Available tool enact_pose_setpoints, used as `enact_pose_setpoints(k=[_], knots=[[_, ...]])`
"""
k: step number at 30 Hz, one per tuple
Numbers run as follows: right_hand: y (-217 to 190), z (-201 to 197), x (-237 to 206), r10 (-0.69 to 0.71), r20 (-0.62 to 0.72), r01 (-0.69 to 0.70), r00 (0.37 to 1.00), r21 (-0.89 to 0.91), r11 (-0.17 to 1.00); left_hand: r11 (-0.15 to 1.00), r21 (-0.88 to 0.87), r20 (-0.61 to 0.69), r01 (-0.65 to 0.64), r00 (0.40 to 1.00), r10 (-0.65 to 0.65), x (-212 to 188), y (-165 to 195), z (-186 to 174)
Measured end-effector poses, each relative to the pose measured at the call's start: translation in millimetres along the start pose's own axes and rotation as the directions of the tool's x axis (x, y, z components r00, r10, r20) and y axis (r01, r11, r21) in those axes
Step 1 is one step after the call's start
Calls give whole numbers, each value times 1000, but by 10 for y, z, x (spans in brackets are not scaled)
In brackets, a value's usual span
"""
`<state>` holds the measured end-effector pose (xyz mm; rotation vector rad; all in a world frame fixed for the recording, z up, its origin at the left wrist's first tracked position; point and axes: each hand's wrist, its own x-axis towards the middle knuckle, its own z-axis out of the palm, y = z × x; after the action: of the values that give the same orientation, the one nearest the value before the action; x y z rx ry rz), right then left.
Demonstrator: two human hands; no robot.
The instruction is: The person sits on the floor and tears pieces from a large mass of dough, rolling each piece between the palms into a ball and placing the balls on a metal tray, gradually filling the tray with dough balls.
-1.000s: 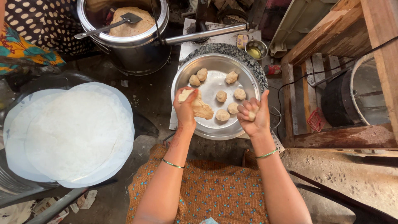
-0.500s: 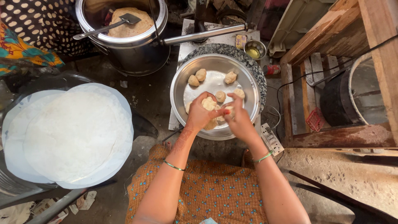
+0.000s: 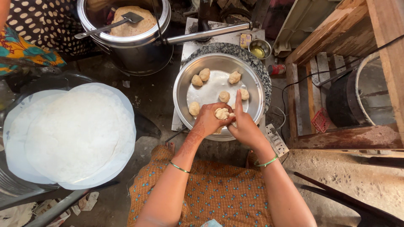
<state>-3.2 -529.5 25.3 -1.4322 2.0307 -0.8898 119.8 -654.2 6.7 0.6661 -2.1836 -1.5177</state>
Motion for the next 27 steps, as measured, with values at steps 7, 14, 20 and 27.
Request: enact_pose_setpoints(k=[7, 14, 20, 27], knots=[[32, 28, -13, -53, -125, 62, 991, 66, 996, 974, -225, -253, 37, 963, -95, 42, -141, 269], [159, -301, -2, 304, -459, 160, 835, 731, 663, 832, -529, -317, 168, 870, -377, 239, -770, 17], [548, -428, 49, 483, -79, 85, 872, 996, 10, 575, -817, -373, -42, 799, -472, 256, -911, -185], [883, -245, 87, 404, -241, 184, 882, 967, 174, 454, -888, -318, -81, 820, -476, 247, -654, -247]])
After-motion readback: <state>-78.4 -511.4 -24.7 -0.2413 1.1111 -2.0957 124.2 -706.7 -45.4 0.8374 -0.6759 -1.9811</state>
